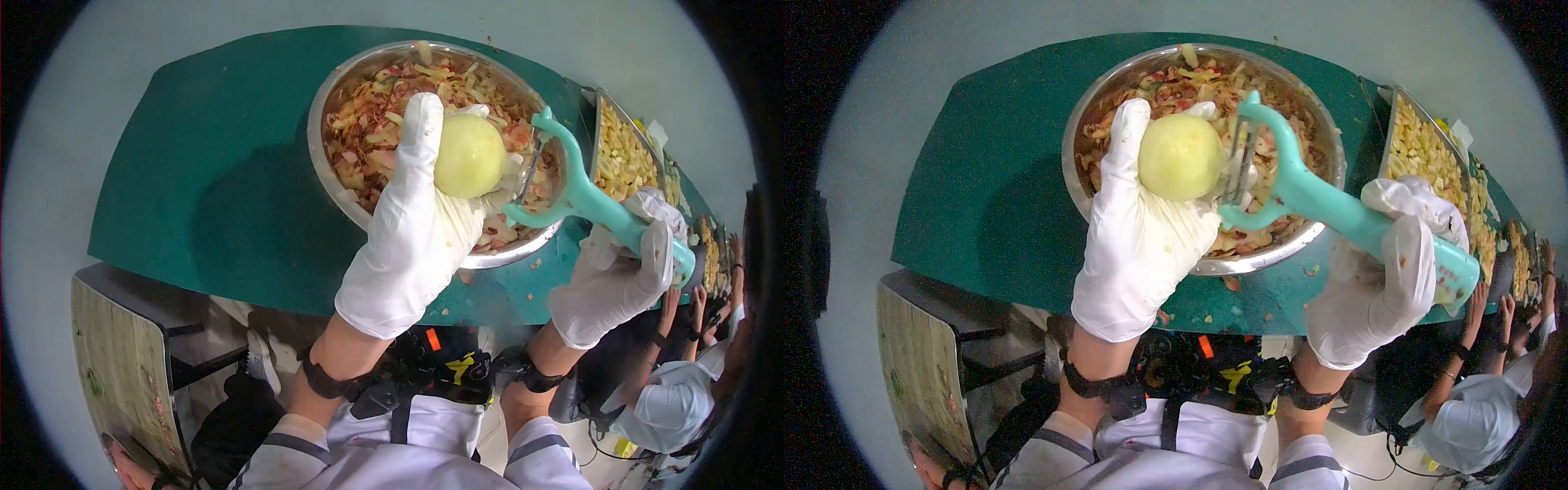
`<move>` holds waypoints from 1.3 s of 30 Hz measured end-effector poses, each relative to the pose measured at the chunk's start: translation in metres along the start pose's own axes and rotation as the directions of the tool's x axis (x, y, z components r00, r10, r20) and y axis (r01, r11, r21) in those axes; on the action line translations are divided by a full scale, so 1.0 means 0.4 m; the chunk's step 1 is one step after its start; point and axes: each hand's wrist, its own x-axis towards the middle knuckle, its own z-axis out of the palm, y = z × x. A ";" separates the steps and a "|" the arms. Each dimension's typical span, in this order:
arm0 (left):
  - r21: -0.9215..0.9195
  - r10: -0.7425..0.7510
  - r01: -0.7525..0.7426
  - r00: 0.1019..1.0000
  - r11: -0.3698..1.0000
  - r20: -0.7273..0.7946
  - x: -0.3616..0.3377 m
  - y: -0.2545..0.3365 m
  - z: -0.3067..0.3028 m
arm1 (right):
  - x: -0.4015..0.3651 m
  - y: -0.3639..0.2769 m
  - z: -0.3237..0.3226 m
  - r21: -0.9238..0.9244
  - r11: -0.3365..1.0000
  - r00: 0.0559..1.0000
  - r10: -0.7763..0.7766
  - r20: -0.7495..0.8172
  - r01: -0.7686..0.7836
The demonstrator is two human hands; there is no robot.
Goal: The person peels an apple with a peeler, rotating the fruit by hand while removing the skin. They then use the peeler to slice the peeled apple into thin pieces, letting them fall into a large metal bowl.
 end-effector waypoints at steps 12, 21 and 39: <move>0.103 -0.068 0.073 0.996 0.992 -0.054 0.003 -0.002 -0.010 | -0.030 0.005 0.013 0.581 0.766 0.945 0.327 0.013 -0.273; 0.253 0.060 -0.049 0.997 0.966 -0.038 0.012 -0.022 -0.017 | 0.030 0.026 -0.029 0.432 0.893 0.983 0.169 -0.066 -0.125; 0.059 0.008 -0.002 0.995 0.998 -0.100 0.039 -0.021 0.000 | 0.035 0.016 0.001 0.648 0.565 0.846 0.463 0.263 -0.511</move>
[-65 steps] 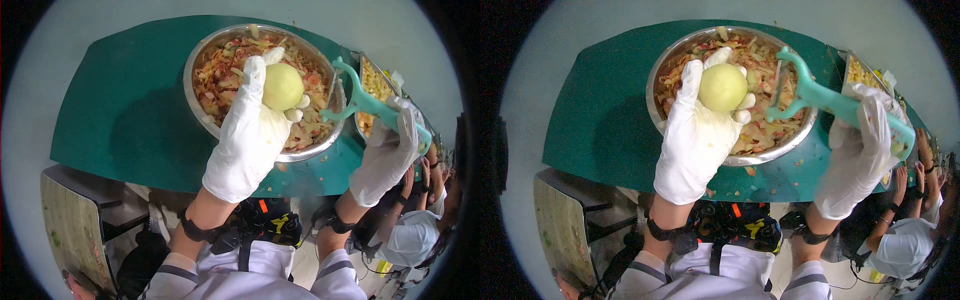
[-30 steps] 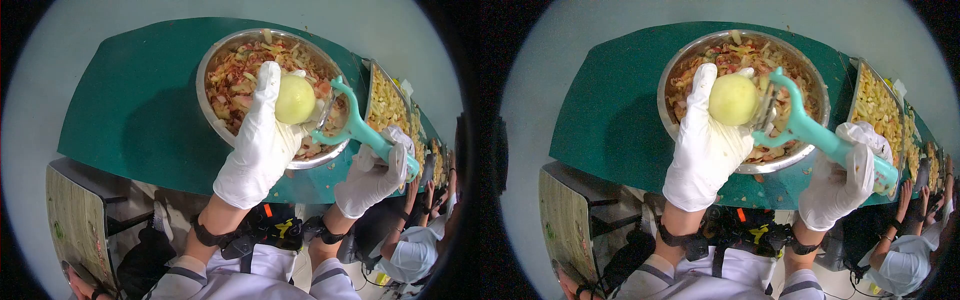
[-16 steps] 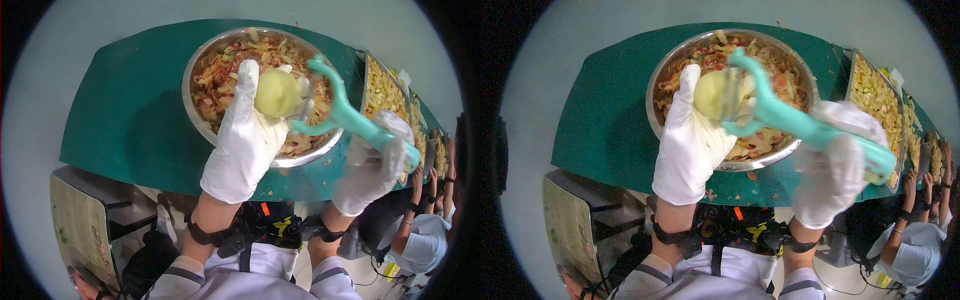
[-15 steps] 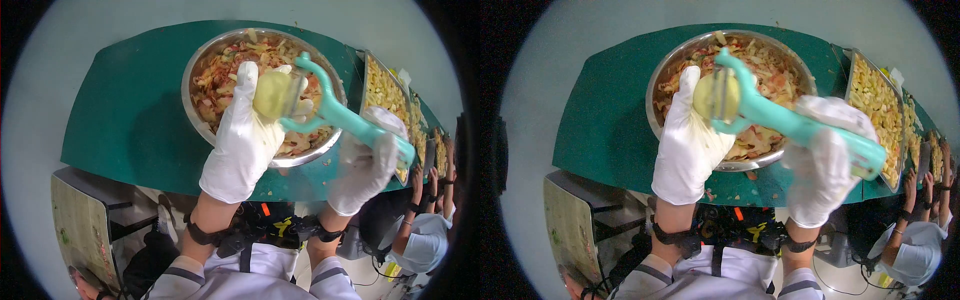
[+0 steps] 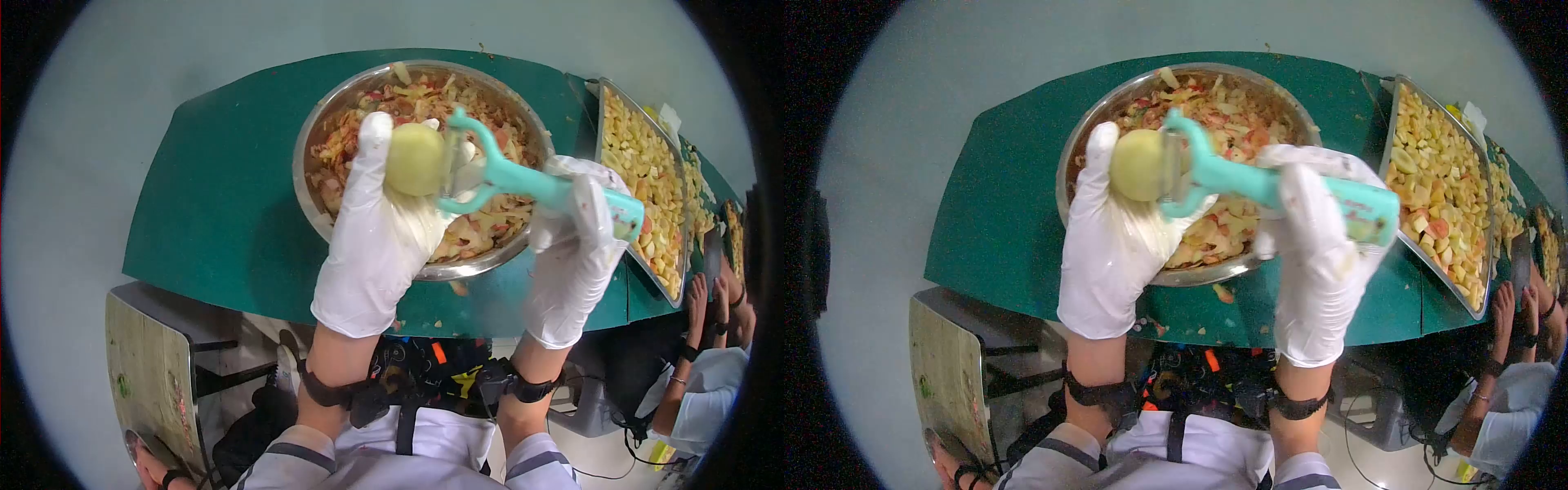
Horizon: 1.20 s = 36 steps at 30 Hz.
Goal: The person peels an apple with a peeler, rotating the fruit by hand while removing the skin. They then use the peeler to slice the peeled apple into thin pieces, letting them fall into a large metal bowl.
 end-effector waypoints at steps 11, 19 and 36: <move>0.148 -0.026 0.032 0.999 0.989 -0.043 -0.010 0.001 0.020 | -0.034 0.018 -0.030 -0.037 0.996 0.992 -0.088 -0.088 0.085; 0.144 -0.009 0.021 0.996 0.989 -0.087 -0.026 0.016 0.020 | -0.056 0.014 0.042 0.000 1.000 0.999 0.016 -0.035 -0.016; 0.308 -0.140 0.081 0.974 0.948 0.176 -0.027 0.033 -0.014 | 0.014 -0.006 -0.016 -0.054 0.978 0.970 -0.208 -0.123 0.203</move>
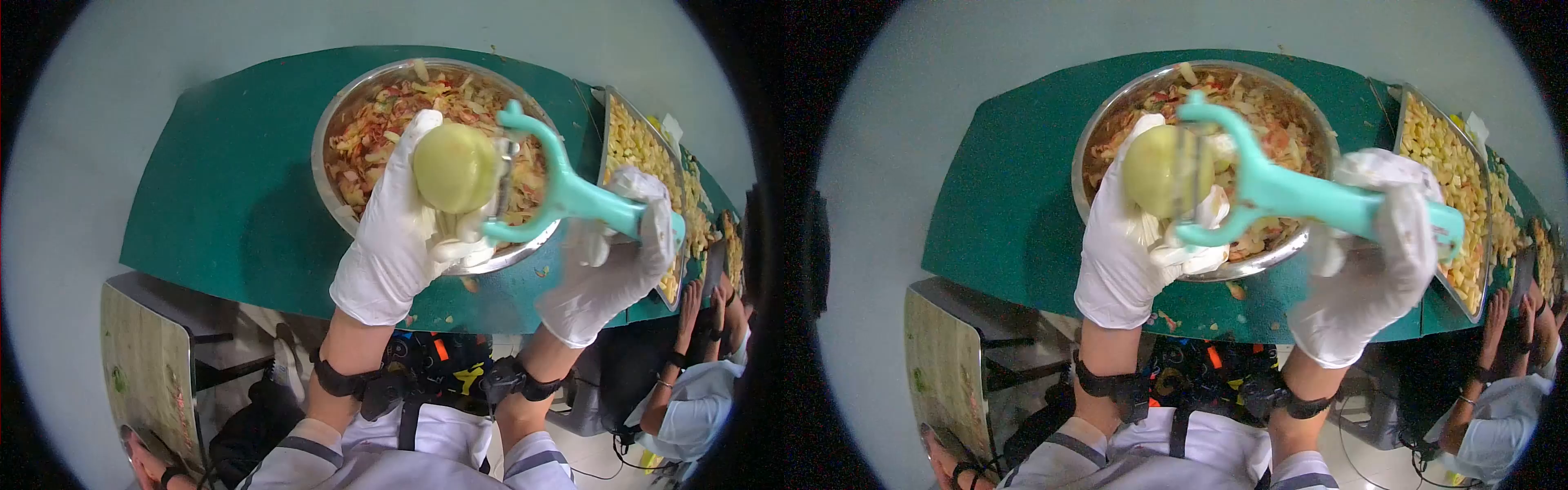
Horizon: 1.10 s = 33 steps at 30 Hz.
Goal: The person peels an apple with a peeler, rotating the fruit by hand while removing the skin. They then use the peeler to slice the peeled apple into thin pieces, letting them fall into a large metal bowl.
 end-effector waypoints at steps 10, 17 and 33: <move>0.034 0.052 -0.051 0.998 0.998 -0.038 0.019 0.001 0.025 | 0.017 0.013 0.022 0.112 0.994 0.983 0.002 -0.185 0.019; -0.088 0.142 -0.160 0.972 0.983 -0.186 0.010 -0.010 0.030 | 0.014 -0.004 -0.005 0.095 0.988 0.992 0.126 0.003 -0.125; -0.032 0.153 -0.155 0.986 0.987 -0.064 0.000 -0.007 0.060 | -0.054 -0.027 0.034 0.145 0.963 0.948 0.251 -0.197 -0.225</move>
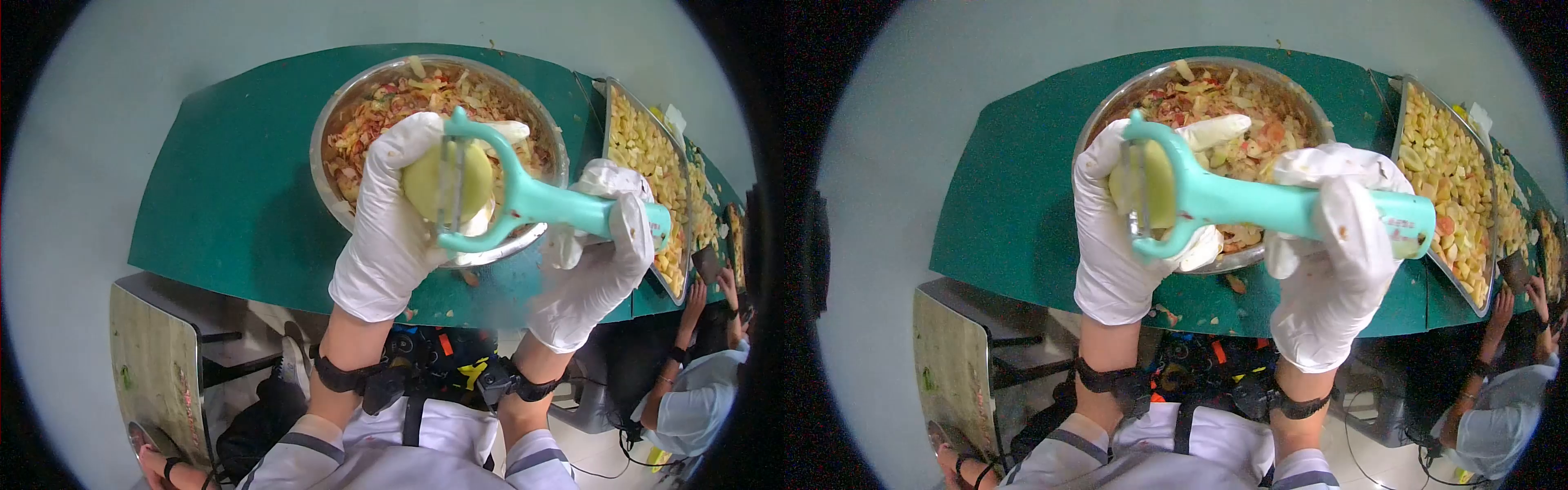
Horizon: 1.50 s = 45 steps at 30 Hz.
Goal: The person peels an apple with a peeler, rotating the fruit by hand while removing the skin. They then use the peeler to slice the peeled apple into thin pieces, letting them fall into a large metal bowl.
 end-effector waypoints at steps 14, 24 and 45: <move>-0.135 -0.122 0.130 0.990 0.982 0.065 0.005 -0.002 -0.062 | 0.027 0.033 -0.004 -0.381 0.690 0.786 -0.574 0.231 0.616; 0.232 0.151 -0.109 0.974 0.967 -0.169 -0.009 -0.032 -0.015 | -0.016 -0.003 0.018 -0.418 0.798 0.892 -0.446 0.075 0.435; -0.219 0.076 -0.103 0.989 0.970 -0.127 0.001 -0.031 -0.055 | 0.020 0.011 0.016 -0.251 0.929 0.961 -0.246 0.125 0.271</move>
